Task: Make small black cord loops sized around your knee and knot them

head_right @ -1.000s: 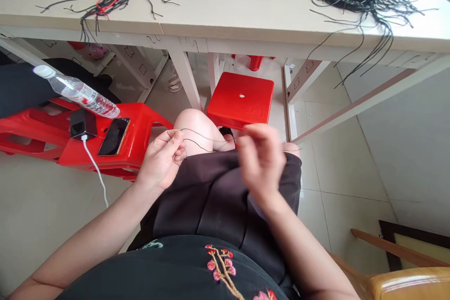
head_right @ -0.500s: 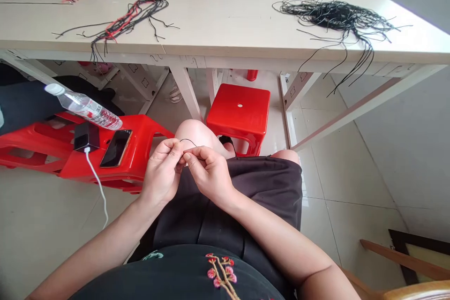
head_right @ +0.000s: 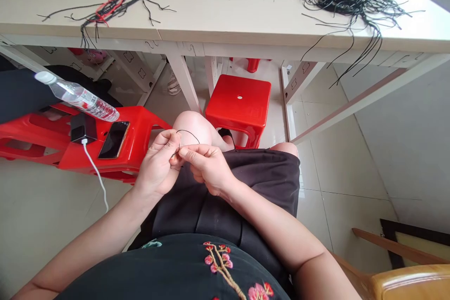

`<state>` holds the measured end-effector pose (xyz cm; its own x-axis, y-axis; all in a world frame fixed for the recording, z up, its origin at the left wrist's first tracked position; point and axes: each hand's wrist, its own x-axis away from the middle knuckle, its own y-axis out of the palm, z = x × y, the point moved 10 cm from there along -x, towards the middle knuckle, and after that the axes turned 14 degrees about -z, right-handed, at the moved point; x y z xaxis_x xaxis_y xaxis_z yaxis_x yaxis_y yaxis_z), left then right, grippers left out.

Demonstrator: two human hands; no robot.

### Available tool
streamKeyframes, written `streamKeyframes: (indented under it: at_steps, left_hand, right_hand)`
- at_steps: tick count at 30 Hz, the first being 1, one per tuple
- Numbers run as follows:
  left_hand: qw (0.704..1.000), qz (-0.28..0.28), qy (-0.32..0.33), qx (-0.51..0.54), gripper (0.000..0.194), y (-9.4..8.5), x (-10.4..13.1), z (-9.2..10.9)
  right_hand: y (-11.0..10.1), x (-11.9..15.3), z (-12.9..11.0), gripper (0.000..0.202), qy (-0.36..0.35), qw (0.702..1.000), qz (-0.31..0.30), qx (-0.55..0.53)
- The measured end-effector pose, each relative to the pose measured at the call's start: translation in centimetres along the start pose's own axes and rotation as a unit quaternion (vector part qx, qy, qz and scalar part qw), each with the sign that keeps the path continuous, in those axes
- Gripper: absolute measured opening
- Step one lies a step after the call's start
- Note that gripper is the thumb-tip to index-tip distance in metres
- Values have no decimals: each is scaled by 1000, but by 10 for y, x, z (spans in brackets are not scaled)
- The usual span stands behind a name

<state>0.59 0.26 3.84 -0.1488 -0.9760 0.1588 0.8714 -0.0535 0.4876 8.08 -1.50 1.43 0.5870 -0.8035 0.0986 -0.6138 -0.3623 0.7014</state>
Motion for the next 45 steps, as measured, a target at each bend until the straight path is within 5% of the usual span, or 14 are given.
streamKeyframes:
  at_steps: [7,13,23,27,29,33,38,42,45]
  left_hand:
    - [995,-16,-92,29,22,3,3,-20]
    - [993,-36,-109,10,30,0,5,-20]
    - [962,-64,61,-258,14,0,14,22]
    - [945,-33,78,-317,13,-8,17,33]
    - [929,-19,92,-358,14,-11,18,41]
    - [889,-31,107,-444,9,-11,20,49]
    - [867,-62,75,-488,12,-10,20,44]
    - [868,-61,49,-491,17,-11,18,43]
    - [881,-74,38,-466,19,-7,18,42]
  right_hand:
    - [1,0,9,24,30,996,-16,-81]
    - [0,1,9,21,29,995,-17,-90]
    - [-6,3,5,32,12,997,-2,-76]
    - [-12,7,-13,26,-30,997,14,63]
    - [-16,13,-34,22,-75,975,37,205]
    - [-12,23,-73,17,-127,877,45,461]
    - [-13,19,-93,22,-117,809,56,574]
    - [15,32,-108,19,-261,687,98,671]
    - [40,33,-90,24,-315,684,8,658]
